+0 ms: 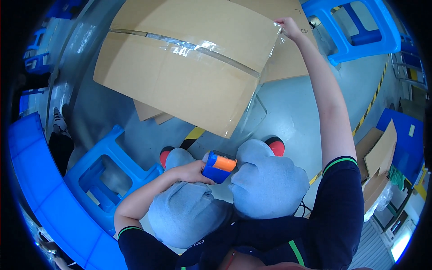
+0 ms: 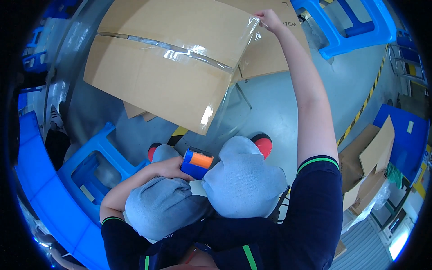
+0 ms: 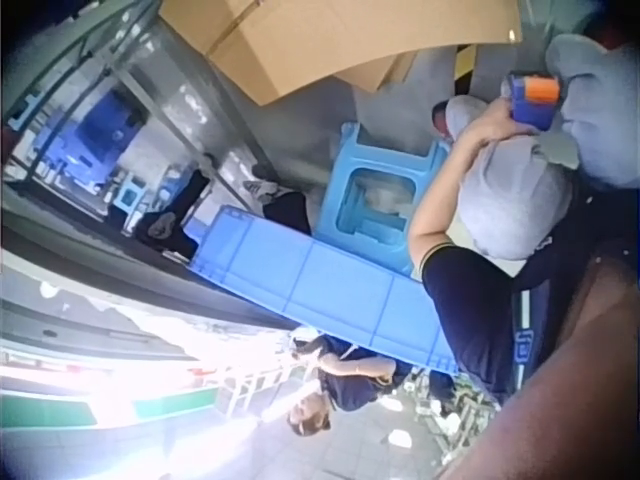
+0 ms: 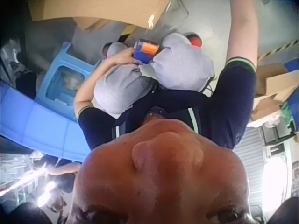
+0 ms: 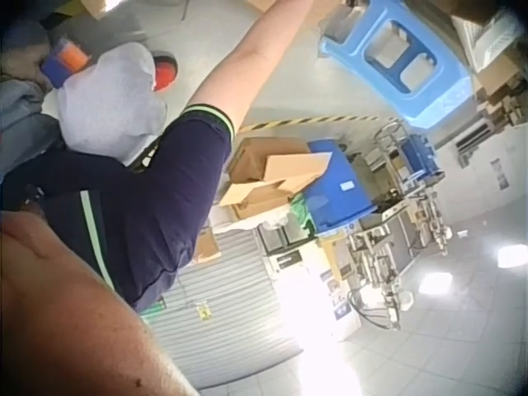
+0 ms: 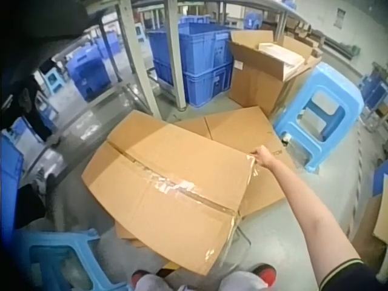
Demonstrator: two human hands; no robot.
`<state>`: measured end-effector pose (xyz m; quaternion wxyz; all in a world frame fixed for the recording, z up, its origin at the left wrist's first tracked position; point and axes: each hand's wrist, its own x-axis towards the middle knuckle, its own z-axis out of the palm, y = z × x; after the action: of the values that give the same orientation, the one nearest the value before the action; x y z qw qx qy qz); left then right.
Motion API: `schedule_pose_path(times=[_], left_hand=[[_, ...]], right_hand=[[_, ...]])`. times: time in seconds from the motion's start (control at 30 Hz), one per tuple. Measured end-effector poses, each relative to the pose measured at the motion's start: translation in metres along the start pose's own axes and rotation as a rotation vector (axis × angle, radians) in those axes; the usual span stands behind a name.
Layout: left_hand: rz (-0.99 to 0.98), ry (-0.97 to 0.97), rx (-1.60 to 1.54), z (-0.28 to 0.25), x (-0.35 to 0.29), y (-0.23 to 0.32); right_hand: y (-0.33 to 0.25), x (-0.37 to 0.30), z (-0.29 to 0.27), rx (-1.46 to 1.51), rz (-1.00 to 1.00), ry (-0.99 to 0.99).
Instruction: The person packs items into cardboard boxes and seals them with a tape dispenser.
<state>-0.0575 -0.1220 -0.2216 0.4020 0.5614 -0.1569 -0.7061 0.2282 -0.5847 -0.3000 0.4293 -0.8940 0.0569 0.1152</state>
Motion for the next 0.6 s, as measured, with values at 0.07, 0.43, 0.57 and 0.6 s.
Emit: schedule_pose_path(times=[0.07,0.43,0.57,0.6], left_hand=[[0.022,-0.01,-0.021,-0.001,0.0,0.004],[0.04,0.021,-0.011,0.002,0.007,-0.009],[-0.014,0.032,0.046,-0.001,0.005,-0.03],[0.03,0.003,0.101,-0.006,0.012,-0.024]], right_hand=[[0.005,0.004,-0.004,0.024,0.054,-0.061],[0.033,-0.019,0.012,0.137,0.175,0.058],[-0.041,-0.021,0.003,-1.112,0.192,0.038],[-0.031,-0.023,-0.037,-1.25,0.193,0.156]])
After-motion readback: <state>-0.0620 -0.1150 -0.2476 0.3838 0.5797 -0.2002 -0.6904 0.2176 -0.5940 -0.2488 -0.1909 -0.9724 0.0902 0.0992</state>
